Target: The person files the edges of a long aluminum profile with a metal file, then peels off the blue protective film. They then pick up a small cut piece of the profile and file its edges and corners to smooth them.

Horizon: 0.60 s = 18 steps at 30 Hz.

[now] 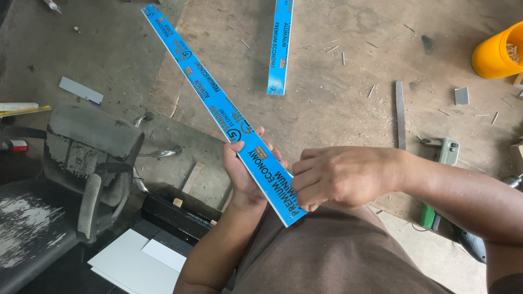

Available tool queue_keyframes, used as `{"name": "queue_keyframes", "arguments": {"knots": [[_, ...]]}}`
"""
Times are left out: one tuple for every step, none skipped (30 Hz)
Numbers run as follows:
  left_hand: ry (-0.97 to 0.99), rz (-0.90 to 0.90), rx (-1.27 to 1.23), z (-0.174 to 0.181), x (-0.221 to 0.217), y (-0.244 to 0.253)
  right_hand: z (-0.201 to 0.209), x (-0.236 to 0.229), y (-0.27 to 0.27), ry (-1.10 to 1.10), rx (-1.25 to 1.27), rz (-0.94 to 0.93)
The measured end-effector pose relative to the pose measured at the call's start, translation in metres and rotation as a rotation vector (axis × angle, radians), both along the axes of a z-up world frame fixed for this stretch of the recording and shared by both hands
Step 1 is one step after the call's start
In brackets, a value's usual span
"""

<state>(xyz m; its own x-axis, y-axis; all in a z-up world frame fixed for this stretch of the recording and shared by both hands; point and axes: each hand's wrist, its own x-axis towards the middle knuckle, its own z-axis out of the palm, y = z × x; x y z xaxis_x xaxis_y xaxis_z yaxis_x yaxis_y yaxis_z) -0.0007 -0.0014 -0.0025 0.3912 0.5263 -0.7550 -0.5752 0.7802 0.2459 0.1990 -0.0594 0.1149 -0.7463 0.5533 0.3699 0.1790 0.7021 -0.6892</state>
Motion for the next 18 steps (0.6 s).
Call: {"name": "queue_keyframes", "arguments": {"knots": [[-0.001, 0.0, -0.001, 0.001, 0.0, 0.0, 0.002, -0.001, -0.001, -0.041, 0.019, -0.011], [-0.001, 0.001, 0.0, 0.0, 0.0, 0.0, 0.002, -0.003, -0.003, -0.042, 0.019, -0.01], [-0.002, 0.0, 0.012, 0.0, 0.0, 0.0, 0.002, -0.004, -0.005, -0.081, 0.074, -0.039], [-0.003, 0.0, 0.025, -0.001, 0.0, 0.0, 0.002, -0.006, -0.007, -0.12, 0.13, -0.068], [-0.004, 0.002, 0.024, 0.0, 0.001, -0.002, 0.0, -0.007, -0.008, -0.121, 0.129, -0.067], [0.0, -0.001, 0.035, 0.001, 0.003, -0.003, -0.003, -0.008, -0.008, -0.131, 0.12, -0.072], [0.004, -0.007, 0.046, 0.002, 0.004, -0.003, -0.005, -0.009, -0.009, -0.143, 0.111, -0.079], [0.003, -0.008, 0.047, -0.007, 0.005, -0.003, -0.005, -0.011, -0.008, -0.144, 0.112, -0.081], [0.002, 0.002, 0.055, -0.016, 0.005, -0.004, -0.006, -0.013, -0.006, -0.116, 0.051, -0.119], [0.001, 0.012, 0.064, -0.025, 0.004, -0.004, -0.007, -0.016, -0.005, -0.088, -0.01, -0.157], [0.001, 0.013, 0.064, -0.025, 0.004, -0.003, -0.016, -0.017, -0.006, -0.088, -0.01, -0.156], [0.015, 0.009, 0.082, -0.026, 0.004, -0.002, -0.026, -0.018, -0.007, -0.036, -0.147, -0.225], [0.029, 0.005, 0.1, -0.027, 0.003, -0.002, -0.036, -0.018, -0.008, 0.015, -0.285, -0.295], [0.029, 0.006, 0.099, -0.029, 0.006, -0.01, -0.049, -0.013, -0.002, 0.014, -0.286, -0.294], [0.044, -0.042, 0.104, -0.032, 0.009, -0.019, -0.062, -0.008, 0.005, 0.077, -0.289, -0.373], [0.059, -0.089, 0.109, -0.034, 0.012, -0.028, -0.074, -0.002, 0.011, 0.141, -0.292, -0.453], [0.058, -0.09, 0.116, -0.04, 0.012, -0.031, -0.058, 0.0, 0.012, 0.141, -0.285, -0.453], [0.05, -0.068, 0.105, -0.046, 0.012, -0.035, -0.043, 0.003, 0.013, 0.18, -0.33, -0.345]]}}
